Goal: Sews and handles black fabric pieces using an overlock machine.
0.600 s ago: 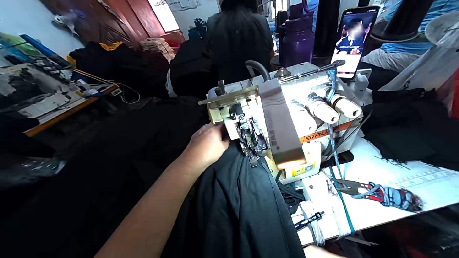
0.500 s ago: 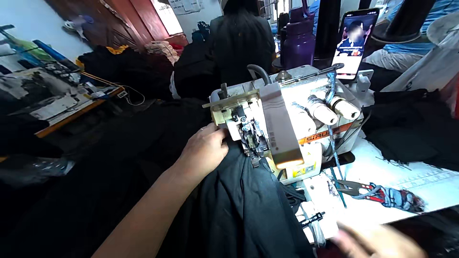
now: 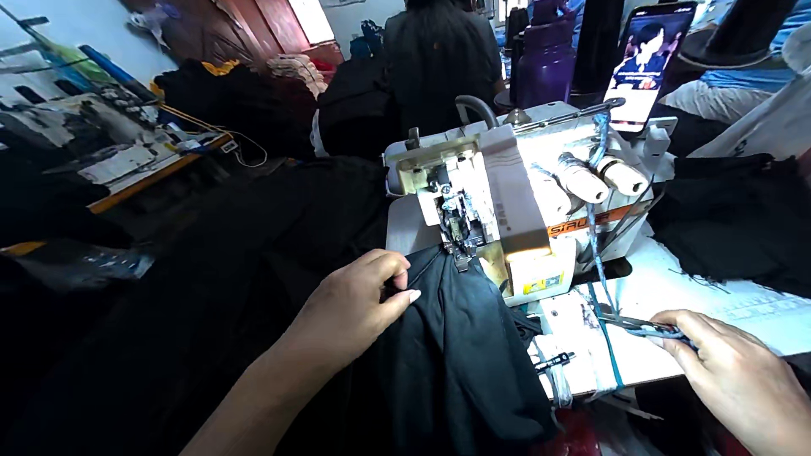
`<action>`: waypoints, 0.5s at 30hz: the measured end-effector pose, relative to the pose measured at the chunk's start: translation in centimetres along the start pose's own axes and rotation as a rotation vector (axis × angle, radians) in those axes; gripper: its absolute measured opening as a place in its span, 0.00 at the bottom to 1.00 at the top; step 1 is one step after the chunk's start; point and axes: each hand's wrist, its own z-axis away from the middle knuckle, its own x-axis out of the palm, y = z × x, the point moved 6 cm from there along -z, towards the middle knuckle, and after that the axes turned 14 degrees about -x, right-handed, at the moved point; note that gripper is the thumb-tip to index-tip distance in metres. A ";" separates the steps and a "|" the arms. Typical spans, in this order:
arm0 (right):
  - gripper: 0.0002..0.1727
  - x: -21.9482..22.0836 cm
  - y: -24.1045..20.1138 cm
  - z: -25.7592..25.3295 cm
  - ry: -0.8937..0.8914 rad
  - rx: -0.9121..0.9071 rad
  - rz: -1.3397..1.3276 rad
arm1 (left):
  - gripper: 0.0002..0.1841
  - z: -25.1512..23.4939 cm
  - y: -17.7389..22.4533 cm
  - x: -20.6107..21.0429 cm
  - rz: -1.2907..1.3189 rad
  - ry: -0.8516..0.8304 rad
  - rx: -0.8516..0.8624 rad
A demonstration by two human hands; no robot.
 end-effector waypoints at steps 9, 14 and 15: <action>0.19 -2.9 0.6 1.5 0.087 0.101 -0.188 | 0.08 1.1 1.3 -0.9 -0.219 0.090 0.099; 0.21 -4.4 -3.2 -0.9 0.016 0.130 -0.564 | 0.11 2.8 1.4 -1.4 -0.239 0.162 0.114; 0.21 -4.0 -4.6 -1.5 -0.017 0.113 -0.644 | 0.11 3.1 1.4 -1.6 -0.246 0.196 0.120</action>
